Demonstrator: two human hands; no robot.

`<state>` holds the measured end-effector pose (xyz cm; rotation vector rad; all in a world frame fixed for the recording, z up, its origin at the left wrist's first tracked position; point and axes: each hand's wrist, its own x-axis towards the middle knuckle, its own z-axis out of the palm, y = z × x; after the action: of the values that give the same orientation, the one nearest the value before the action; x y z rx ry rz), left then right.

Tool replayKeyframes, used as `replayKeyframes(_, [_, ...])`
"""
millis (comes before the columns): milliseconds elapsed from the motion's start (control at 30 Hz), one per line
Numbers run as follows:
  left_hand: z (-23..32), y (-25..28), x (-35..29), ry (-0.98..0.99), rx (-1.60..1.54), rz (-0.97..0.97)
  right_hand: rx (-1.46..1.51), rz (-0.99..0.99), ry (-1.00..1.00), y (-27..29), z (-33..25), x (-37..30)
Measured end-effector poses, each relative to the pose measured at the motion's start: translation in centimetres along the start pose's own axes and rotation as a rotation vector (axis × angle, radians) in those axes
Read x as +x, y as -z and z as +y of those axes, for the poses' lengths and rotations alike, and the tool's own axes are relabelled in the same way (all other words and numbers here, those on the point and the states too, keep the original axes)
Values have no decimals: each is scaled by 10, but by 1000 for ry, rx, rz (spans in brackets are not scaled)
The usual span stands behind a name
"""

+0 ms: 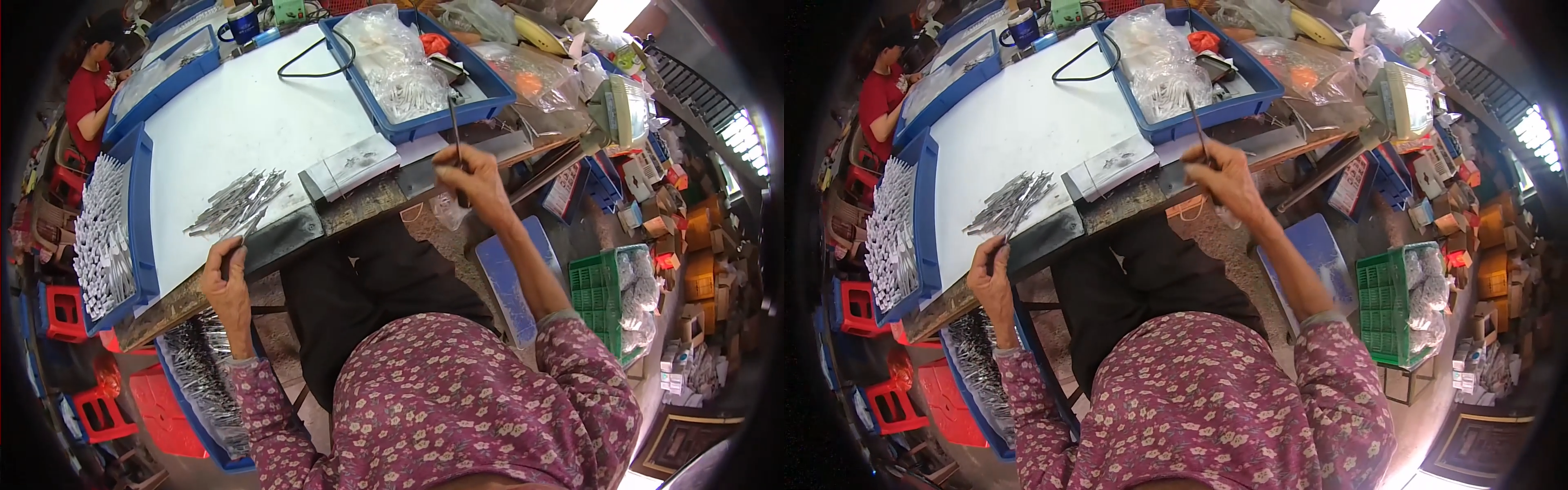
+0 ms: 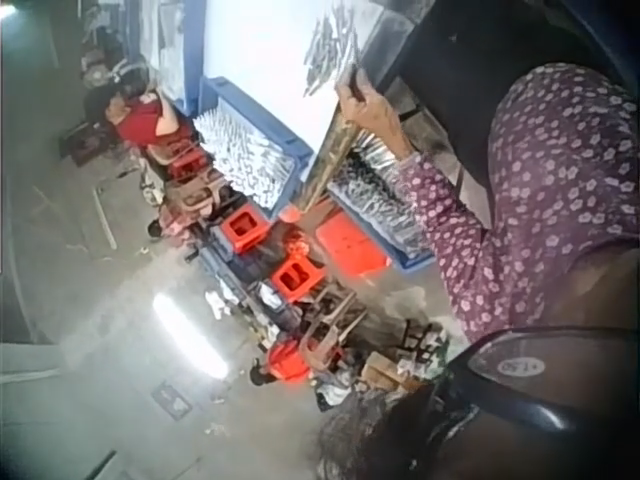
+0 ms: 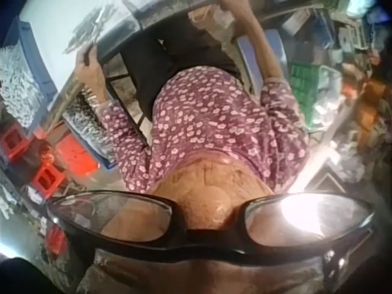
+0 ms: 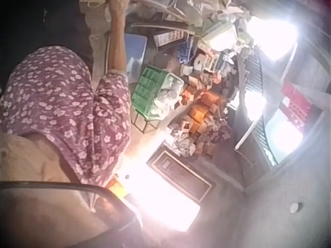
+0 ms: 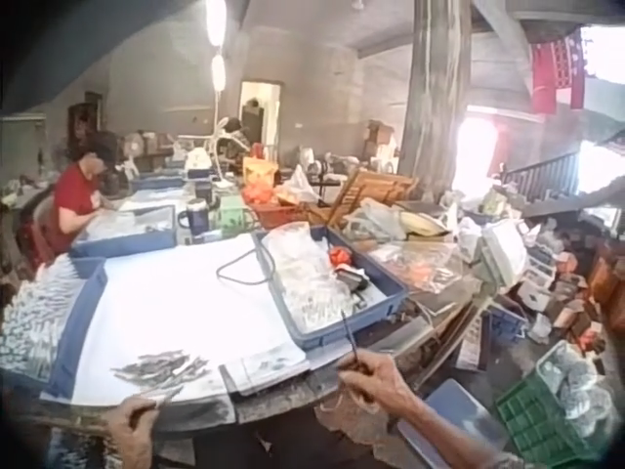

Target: Assembling small metal components at a workbench using a pointed hand tool.

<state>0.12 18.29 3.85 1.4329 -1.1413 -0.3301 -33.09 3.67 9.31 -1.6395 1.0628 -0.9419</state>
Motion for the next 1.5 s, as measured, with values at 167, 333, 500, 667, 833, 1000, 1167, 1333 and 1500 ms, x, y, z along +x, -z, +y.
replayKeyframes(167, [4, 3, -13, 43, -47, 29, -408, 137, 368, 40, 10, 80])
replayKeyframes(333, [5, 0, -24, 76, -16, 42, -830, 200, 348, 57, 19, 158])
replayKeyframes(500, [8, -4, -32, 48, 83, -41, -883, 18, 186, 61, 26, 200])
replayKeyframes(667, [8, -13, -35, 69, 87, -53, -538, -97, -51, 64, 39, 220])
replayKeyframes(833, [10, -23, -41, 128, 11, -44, -262, -72, -119, 67, 52, 215])
replayKeyframes(1000, [10, -22, -48, 140, -26, -60, -234, -49, 101, 57, 33, 200])
replayKeyframes(1167, [11, -21, -53, 172, -44, -28, -375, -64, 260, 36, 13, 185])
replayKeyframes(1333, [11, -27, -51, 154, -41, -59, -347, -59, 226, 36, 12, 185])
replayKeyframes(1500, [15, -39, -46, 178, -20, -75, -283, -48, 292, 32, 19, 187])
